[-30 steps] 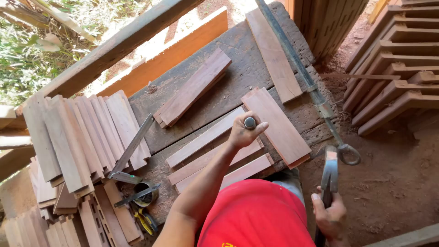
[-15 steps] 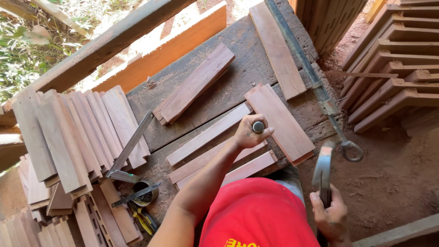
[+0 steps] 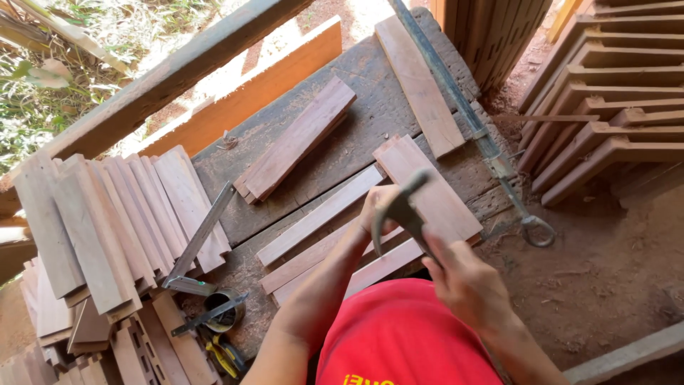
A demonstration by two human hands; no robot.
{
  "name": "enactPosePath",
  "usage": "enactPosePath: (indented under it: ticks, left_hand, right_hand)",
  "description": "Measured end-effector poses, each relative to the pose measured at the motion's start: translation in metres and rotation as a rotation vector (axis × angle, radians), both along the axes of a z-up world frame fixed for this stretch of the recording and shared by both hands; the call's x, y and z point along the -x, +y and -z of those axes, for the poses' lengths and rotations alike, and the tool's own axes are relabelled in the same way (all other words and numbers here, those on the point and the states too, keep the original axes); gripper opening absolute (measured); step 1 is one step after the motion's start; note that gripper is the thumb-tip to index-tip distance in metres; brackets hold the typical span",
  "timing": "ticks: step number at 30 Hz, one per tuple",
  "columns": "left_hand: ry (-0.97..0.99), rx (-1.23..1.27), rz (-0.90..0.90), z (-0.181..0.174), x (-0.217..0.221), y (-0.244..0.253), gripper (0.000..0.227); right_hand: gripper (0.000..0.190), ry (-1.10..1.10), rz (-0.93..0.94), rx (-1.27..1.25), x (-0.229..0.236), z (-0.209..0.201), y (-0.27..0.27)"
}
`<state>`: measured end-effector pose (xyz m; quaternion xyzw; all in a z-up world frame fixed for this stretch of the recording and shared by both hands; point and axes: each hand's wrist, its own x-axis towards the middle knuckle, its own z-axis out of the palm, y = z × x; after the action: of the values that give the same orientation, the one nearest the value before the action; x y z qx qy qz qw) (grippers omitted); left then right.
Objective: The person arranges narrow wooden slats on a workbench, aligning them edge to edge against a wider board and squaring them up. They pick up and reposition slats one at a time, hold a hammer and a bladed hand tool, and tap or trim pieces into place while building up a row of slats.
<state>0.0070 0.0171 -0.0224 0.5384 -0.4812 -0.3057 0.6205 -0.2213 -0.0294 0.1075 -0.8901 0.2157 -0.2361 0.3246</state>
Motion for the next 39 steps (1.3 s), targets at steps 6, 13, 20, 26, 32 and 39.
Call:
enactPosePath:
  ticks: [6,13,20,26,32,39]
  left_hand:
    - [-0.060,-0.056,0.002,0.004,0.004,0.004,0.010]
    - [-0.095,-0.101,-0.377,-0.021,0.002,-0.024,0.019]
    - [0.109,-0.118,-0.109,-0.022,-0.003,-0.009,0.014]
    - [0.134,-0.100,-0.036,-0.007,0.000,-0.006,0.013]
    - [0.019,-0.035,0.027,-0.010,0.003,-0.006,0.015]
    - [-0.009,-0.043,-0.010,-0.006,0.007,0.003,0.016]
  right_hand:
    - [0.071,0.318,0.100,-0.197,0.012,0.021,0.015]
    - [0.071,0.290,0.266,-0.490,0.062,0.061,0.020]
    - [0.076,0.481,0.443,-0.653,0.099,0.058,0.032]
    - [0.074,0.400,0.406,-0.582,0.097,0.046,0.025]
    - [0.068,0.122,0.233,-0.357,0.077,0.017,0.006]
    - [0.072,-0.260,0.029,-0.005,0.042,-0.005,0.004]
